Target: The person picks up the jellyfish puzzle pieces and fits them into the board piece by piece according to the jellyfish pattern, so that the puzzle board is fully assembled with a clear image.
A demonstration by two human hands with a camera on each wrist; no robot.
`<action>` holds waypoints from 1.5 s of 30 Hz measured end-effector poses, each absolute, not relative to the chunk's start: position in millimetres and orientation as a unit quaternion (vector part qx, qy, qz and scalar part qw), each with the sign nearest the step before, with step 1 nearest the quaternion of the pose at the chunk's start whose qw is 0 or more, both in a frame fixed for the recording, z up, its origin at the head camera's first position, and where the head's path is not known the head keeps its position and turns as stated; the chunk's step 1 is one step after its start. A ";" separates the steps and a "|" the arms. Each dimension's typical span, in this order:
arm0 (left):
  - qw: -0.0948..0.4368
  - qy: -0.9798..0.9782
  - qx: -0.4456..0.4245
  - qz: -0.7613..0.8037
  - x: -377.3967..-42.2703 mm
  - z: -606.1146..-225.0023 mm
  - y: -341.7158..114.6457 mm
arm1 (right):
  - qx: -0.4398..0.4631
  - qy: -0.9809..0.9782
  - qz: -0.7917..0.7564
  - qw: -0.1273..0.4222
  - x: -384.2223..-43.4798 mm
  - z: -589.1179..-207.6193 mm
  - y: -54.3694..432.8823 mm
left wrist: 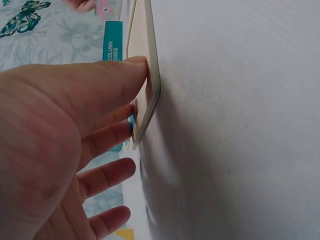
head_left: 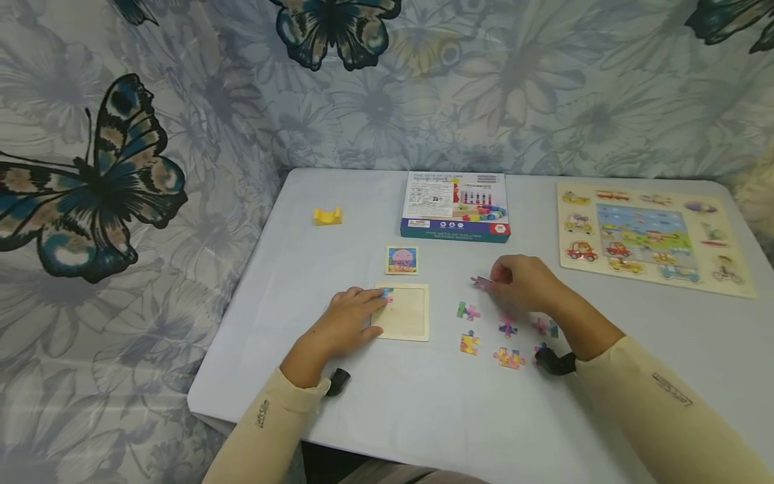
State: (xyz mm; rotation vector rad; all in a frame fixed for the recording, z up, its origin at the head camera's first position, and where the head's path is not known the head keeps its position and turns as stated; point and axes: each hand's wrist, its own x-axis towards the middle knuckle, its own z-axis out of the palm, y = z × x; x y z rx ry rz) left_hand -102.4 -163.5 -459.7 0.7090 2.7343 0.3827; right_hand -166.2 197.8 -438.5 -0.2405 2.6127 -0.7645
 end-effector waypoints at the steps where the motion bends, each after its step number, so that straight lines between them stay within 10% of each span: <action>1: 0.147 0.949 0.245 0.130 -102.4 -459.4 -163.1 | -0.084 0.929 -0.294 0.211 -167.7 -436.8 190.9; 14: 0.155 0.953 0.239 0.105 -104.3 -462.0 -154.4 | -0.078 0.874 -0.380 0.294 -177.9 -447.4 69.8; 45: 0.099 0.968 0.231 0.015 -103.6 -462.4 -140.4 | -0.180 0.934 -0.228 0.207 -188.3 -443.0 68.4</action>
